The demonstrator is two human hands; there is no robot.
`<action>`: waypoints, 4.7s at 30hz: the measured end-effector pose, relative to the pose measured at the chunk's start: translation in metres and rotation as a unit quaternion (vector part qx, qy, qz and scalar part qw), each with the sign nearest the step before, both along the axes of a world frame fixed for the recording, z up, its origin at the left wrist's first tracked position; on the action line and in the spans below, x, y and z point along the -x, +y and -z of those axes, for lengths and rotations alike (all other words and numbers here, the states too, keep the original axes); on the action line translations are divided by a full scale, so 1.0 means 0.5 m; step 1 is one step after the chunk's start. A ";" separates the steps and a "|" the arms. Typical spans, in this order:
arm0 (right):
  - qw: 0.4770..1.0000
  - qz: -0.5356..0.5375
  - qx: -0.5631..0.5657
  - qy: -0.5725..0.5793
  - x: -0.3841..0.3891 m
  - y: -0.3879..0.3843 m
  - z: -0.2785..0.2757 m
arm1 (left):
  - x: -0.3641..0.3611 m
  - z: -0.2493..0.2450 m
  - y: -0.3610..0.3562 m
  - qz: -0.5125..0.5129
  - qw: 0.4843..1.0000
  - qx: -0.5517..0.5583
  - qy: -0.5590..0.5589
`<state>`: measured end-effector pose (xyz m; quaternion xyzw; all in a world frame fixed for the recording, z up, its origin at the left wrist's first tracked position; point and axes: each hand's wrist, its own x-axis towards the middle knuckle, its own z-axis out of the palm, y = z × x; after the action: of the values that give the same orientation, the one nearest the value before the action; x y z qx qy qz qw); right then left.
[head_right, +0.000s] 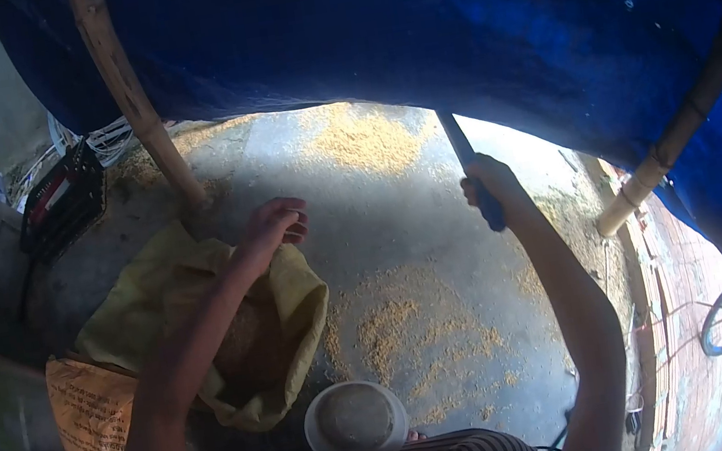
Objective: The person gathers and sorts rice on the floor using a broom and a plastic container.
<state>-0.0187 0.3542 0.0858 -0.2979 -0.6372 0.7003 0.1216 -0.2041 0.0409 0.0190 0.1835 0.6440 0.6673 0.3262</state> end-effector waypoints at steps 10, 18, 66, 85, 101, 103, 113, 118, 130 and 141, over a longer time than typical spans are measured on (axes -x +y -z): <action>0.986 -0.025 0.111 0.120 0.421 0.071 0.130 | 0.015 0.046 -0.075 -0.042 0.998 0.021 -0.044; 0.987 -0.159 -0.001 -0.005 0.436 0.031 0.182 | 0.007 0.058 -0.136 -0.057 0.998 0.016 -0.033; 0.954 -0.129 -0.117 -0.243 -0.110 -0.004 -0.225 | 0.000 -0.008 -0.156 -0.045 0.999 0.024 0.001; 0.990 -0.109 -0.077 -0.049 0.300 -0.105 0.161 | -0.036 -0.013 -0.165 -0.056 0.997 0.061 0.001; 0.964 -0.114 -0.104 -0.219 -0.192 -0.094 -0.231 | -0.004 -0.009 -0.141 -0.026 0.998 0.040 0.033; 0.975 -0.106 -0.103 -0.165 -0.158 -0.106 -0.222 | -0.012 -0.015 -0.132 -0.029 0.998 0.045 0.038; 0.925 -0.268 -0.195 -0.185 0.120 -0.159 -0.040 | -0.058 -0.045 -0.123 0.000 0.994 0.065 0.086; 0.887 -0.287 -0.265 -0.246 -0.040 -0.100 -0.179 | -0.060 -0.055 -0.141 -0.001 0.992 0.088 0.087; 0.978 -0.075 -0.095 -0.168 -0.273 -0.048 -0.278 | -0.052 -0.066 -0.093 0.008 0.997 0.057 0.058; 0.991 -0.050 0.117 0.043 0.175 -0.049 0.135 | -0.080 -0.058 -0.117 0.016 0.994 0.070 0.080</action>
<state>-0.1063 0.3297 0.0181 -0.2480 -0.5590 0.7873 0.0781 -0.1640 -0.0177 0.0481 0.2229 0.7103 0.5985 0.2961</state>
